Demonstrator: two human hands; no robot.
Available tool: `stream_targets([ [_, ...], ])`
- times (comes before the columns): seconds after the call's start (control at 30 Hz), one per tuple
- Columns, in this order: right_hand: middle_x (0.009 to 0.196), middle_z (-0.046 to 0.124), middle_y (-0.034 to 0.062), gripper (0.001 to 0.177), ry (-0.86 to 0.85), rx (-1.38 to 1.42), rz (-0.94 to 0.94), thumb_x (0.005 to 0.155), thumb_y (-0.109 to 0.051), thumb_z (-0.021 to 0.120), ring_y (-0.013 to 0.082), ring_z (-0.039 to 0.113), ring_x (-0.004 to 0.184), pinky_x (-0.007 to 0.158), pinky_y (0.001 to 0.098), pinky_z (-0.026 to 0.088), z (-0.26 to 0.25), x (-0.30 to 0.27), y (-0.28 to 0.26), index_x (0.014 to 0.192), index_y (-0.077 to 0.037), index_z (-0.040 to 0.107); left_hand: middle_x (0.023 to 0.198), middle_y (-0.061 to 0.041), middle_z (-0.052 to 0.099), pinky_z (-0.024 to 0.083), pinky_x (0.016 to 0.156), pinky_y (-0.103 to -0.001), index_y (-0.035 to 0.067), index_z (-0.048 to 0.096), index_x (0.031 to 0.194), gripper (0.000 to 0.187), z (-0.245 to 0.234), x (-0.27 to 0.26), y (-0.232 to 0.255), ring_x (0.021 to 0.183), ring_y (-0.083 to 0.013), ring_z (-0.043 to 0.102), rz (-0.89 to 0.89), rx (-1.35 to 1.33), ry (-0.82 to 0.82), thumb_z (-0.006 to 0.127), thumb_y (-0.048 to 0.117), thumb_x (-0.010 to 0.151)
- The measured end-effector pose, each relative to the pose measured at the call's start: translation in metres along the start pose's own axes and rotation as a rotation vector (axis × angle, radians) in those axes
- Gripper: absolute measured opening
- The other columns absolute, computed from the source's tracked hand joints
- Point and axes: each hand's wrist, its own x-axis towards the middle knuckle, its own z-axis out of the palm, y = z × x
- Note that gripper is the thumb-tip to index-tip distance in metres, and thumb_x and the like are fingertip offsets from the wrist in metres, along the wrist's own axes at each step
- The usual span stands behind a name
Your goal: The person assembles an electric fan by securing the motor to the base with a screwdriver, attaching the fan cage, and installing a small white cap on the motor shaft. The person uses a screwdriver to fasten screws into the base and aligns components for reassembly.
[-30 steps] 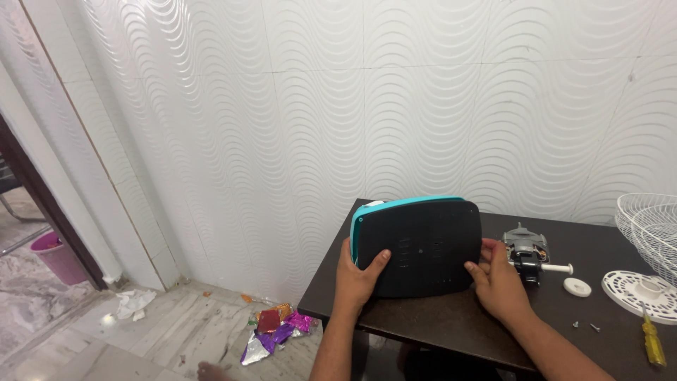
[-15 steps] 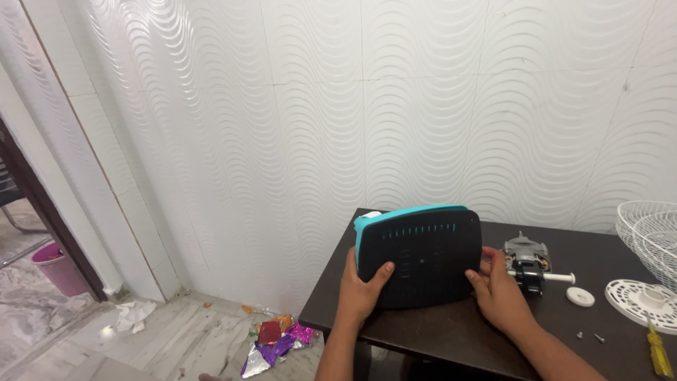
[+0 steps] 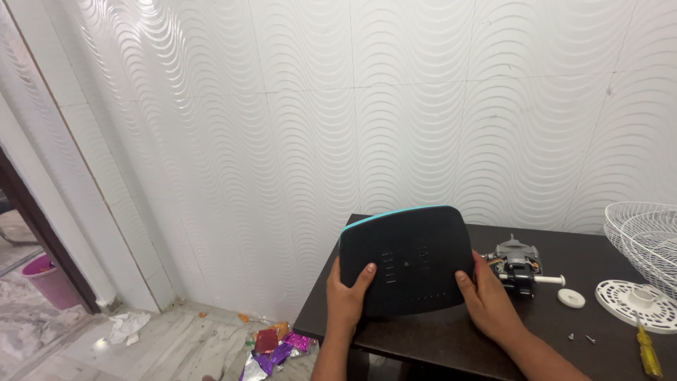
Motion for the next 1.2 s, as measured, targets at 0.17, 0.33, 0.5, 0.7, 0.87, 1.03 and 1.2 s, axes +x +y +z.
stream_targets([
  [0.17, 0.119, 0.07, 0.0202, 0.06, 0.035, 0.046, -0.038, 0.103, -0.045, 0.042, 0.0295, 0.068, 0.111, 0.096, 0.038, 0.049, 0.0, -0.003, 0.003, 0.138, 0.002, 0.052, 0.105, -0.016, 0.076, 0.059, 0.082, -0.034, 0.001, 0.067, 0.121, 0.053, -0.004, 0.001, -0.004, 0.095, -0.0231, 0.073, 0.029, 0.019, -0.007, 0.078, 0.034, 0.082],
  [0.33, 0.109, 0.074, 0.0194, 0.067, 0.041, 0.13, 0.089, 0.101, -0.052, 0.036, 0.0292, 0.071, 0.099, 0.09, 0.038, 0.051, -0.003, -0.003, 0.007, 0.14, -0.001, 0.052, 0.098, -0.017, 0.078, 0.06, 0.078, -0.035, 0.001, 0.068, 0.117, 0.053, -0.001, 0.003, -0.008, 0.089, -0.0247, 0.076, 0.027, 0.2, -0.033, 0.075, 0.041, 0.083],
  [0.5, 0.092, 0.076, 0.0183, 0.069, 0.037, 0.073, 0.123, 0.098, -0.055, 0.036, 0.0274, 0.073, 0.082, 0.079, 0.0379, 0.053, -0.004, -0.001, 0.01, 0.139, -0.003, 0.055, 0.094, -0.016, 0.078, 0.062, 0.075, -0.037, 0.001, 0.069, 0.115, 0.053, 0.001, 0.004, -0.011, 0.085, -0.0265, 0.078, -0.018, 0.245, -0.05, 0.072, 0.043, 0.084],
  [0.7, 0.079, 0.074, 0.0213, 0.068, 0.008, -0.06, 0.23, 0.1, -0.058, 0.038, 0.0286, 0.072, 0.07, 0.072, 0.0394, 0.053, -0.01, -0.002, 0.005, 0.142, -0.008, 0.059, 0.107, -0.017, 0.076, 0.059, 0.084, -0.035, 0.003, 0.064, 0.123, 0.054, 0.001, 0.002, -0.012, 0.098, -0.0252, 0.075, -0.07, 0.227, -0.085, 0.07, 0.043, 0.087],
  [0.87, 0.106, 0.074, 0.014, 0.066, 0.008, 0.305, 0.023, 0.101, -0.053, 0.036, 0.023, 0.067, 0.096, 0.088, 0.0337, 0.048, -0.013, -0.002, 0.015, 0.13, 0.001, 0.061, 0.111, -0.017, 0.075, 0.059, 0.088, -0.036, 0.002, 0.063, 0.128, 0.058, -0.003, 0.003, -0.012, 0.103, -0.0273, 0.073, -0.157, 0.028, -0.133, 0.075, 0.037, 0.084],
  [1.03, 0.102, 0.073, 0.0121, 0.066, -0.051, 0.327, 0.056, 0.105, -0.052, 0.032, 0.0219, 0.066, 0.097, 0.091, 0.0324, 0.048, -0.008, 0.0, 0.045, 0.113, 0.002, 0.068, 0.107, -0.02, 0.076, 0.057, 0.086, -0.037, -0.003, 0.067, 0.124, 0.054, -0.007, 0.005, -0.018, 0.098, -0.0295, 0.072, -0.198, -0.093, -0.151, 0.078, 0.03, 0.082],
  [1.2, 0.096, 0.071, 0.0118, 0.067, 0.036, 0.301, 0.056, 0.105, -0.053, 0.034, 0.0214, 0.063, 0.092, 0.089, 0.032, 0.047, -0.004, -0.003, 0.067, 0.104, 0.005, 0.067, 0.11, -0.016, 0.075, 0.055, 0.09, -0.033, 0.0, 0.066, 0.124, 0.052, -0.004, -0.001, -0.021, 0.101, -0.0235, 0.07, 0.033, -0.062, -0.231, 0.077, 0.033, 0.086],
])
